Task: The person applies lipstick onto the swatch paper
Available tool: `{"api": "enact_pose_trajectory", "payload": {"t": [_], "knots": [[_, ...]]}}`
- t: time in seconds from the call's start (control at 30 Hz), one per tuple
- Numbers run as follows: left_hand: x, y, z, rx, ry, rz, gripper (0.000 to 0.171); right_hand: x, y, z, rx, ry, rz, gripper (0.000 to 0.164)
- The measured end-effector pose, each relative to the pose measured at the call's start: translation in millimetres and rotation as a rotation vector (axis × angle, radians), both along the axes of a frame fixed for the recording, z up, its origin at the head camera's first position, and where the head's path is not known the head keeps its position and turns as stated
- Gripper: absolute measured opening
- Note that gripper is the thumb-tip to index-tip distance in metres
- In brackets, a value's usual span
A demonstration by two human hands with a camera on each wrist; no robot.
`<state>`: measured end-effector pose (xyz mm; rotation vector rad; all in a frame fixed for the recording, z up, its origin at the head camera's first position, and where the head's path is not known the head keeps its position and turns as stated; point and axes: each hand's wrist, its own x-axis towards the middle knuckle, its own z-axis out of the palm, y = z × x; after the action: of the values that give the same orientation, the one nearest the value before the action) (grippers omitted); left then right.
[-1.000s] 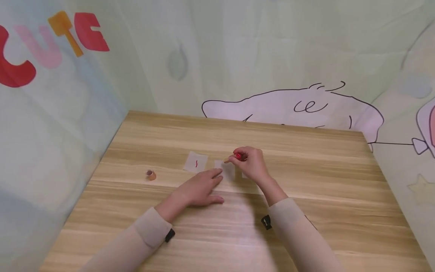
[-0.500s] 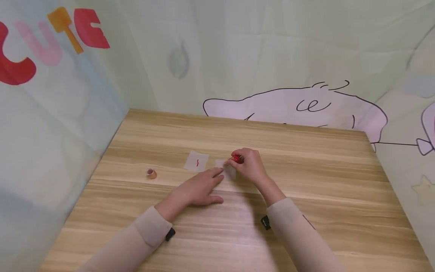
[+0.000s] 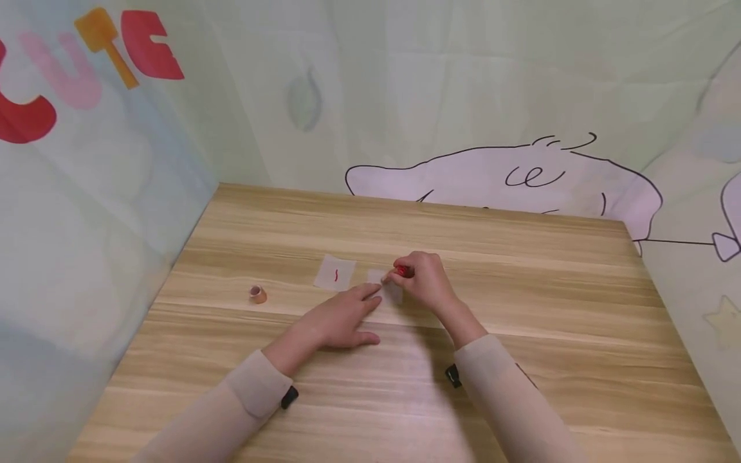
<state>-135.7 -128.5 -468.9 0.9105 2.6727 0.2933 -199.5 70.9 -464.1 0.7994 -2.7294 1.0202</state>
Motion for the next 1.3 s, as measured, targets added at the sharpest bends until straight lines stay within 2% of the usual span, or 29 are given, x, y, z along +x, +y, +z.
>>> {"api": "enact_pose_trajectory", "payload": {"t": [0.37, 0.7, 0.87, 1.0, 1.13, 1.3], "knots": [[-0.7, 0.5, 0.4, 0.010, -0.009, -0.009, 0.081, 5.4, 5.2, 6.7, 0.008, -0.083, 0.128, 0.013], [0.6, 1.4, 4.0, 0.011, -0.036, 0.013, 0.080, 7.7, 5.3, 6.4, 0.012, -0.099, 0.114, 0.012], [-0.1, 1.5, 2.8, 0.016, -0.023, 0.002, 0.079, 6.5, 12.7, 9.1, -0.096, -0.165, 0.026, 0.017], [0.0, 1.3, 3.6, 0.014, -0.026, 0.009, 0.079, 4.0, 21.7, 14.5, -0.197, -0.176, -0.064, 0.018], [0.7, 0.9, 4.1, 0.010, -0.038, 0.020, 0.078, 2.3, 28.5, 16.8, -0.207, -0.156, -0.095, 0.021], [1.5, 0.6, 3.8, 0.018, -0.048, 0.029, 0.077, 3.7, 33.3, 18.0, -0.197, -0.173, -0.107, 0.024]]}}
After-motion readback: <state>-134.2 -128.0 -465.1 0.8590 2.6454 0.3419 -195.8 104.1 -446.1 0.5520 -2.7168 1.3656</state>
